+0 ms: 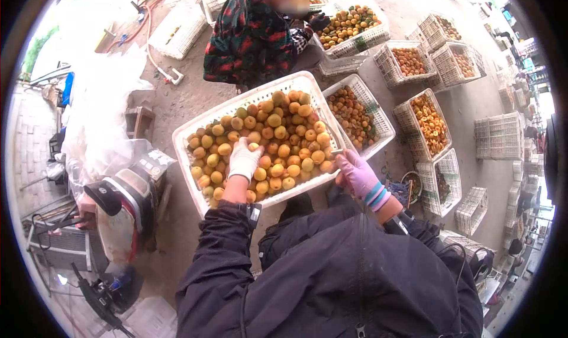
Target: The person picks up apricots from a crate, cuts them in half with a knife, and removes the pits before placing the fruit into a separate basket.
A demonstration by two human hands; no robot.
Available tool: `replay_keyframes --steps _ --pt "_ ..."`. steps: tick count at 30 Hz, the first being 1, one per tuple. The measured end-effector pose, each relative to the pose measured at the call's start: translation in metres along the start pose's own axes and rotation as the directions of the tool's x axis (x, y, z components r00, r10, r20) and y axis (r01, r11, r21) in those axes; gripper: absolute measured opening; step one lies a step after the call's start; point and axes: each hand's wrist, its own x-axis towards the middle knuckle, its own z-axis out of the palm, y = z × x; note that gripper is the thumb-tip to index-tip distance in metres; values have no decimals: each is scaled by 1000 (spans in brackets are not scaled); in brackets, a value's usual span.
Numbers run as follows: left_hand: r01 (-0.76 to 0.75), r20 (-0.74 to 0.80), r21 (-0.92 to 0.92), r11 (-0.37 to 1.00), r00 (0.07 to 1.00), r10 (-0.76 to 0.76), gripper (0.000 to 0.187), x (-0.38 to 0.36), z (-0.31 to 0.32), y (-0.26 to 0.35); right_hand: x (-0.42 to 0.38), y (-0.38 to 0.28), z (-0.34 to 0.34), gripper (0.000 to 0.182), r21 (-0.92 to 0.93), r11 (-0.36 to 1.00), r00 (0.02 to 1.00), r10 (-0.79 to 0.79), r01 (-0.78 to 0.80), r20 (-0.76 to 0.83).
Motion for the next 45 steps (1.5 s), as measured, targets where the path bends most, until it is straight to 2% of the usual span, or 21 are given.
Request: replay_keyframes --steps 1,2,3,4,6,8,9,12,14,16,17,18,20,21,25,29,33,41,43,45 --pt "5 27 -478 879 1000 9 57 5 25 -17 -2 -9 12 36 18 997 997 75 -75 9" --pt "109 166 -818 565 985 50 57 -10 21 -5 7 -1 20 35 46 998 999 42 -43 21" --pt "219 281 -916 337 949 146 58 -25 19 5 9 5 26 35 87 996 999 33 -35 27" --pt "205 245 -962 179 939 240 59 -52 10 30 10 -1 39 35 127 992 999 21 -25 35" --pt "206 244 -967 150 917 316 63 -82 14 49 17 -3 50 33 110 994 997 7 -16 74" --pt "228 295 -945 235 906 304 64 -101 8 65 14 -19 59 31 111 993 998 21 -27 62" --pt "223 326 -917 331 897 297 61 -103 -5 67 18 -14 61 30 335 942 998 -6 -17 68" --pt "236 383 -885 401 859 340 62 -97 -8 49 22 -19 66 31 416 909 998 -5 -23 65" --pt "197 337 -905 377 874 351 61 -103 -13 51 19 -21 66 31 361 932 995 -21 -16 101" --pt "249 326 -931 266 896 300 57 -112 -22 57 15 -26 64 31 220 976 996 -28 8 84" --pt "272 324 -940 204 901 288 55 -112 -19 55 15 -20 61 31 162 983 990 -105 89 95" --pt "276 326 -940 200 899 291 55 -112 -18 54 15 -13 58 31 157 984 991 -102 87 91" --pt "198 192 -980 9 937 291 53 -111 -16 55 11 -4 56 34 -215 942 966 -249 257 64" --pt "164 163 -986 20 947 277 51 -109 -16 55 7 -4 52 38 -425 851 949 -303 309 85" --pt "108 117 -993 46 951 285 49 -108 -10 55 -5 -1 57 38 -572 752 938 -330 327 103" --pt "131 137 -991 42 952 274 52 -110 -10 56 -15 -17 67 30 -692 662 947 -306 288 101" --pt "118 131 -991 66 958 256 51 -114 -16 58 -14 -8 68 30 -664 678 940 -320 316 120" --pt "80 102 -992 98 963 249 51 -121 -24 60 -12 4 67 33 -635 725 962 -236 268 136" --pt "61 87 -991 116 969 232 52 -122 -27 62 -12 7 68 33 -625 719 950 -279 303 140" --pt "44 94 -984 173 952 290 53 -125 -30 63 -13 6 68 33 -614 716 938 -315 333 142"
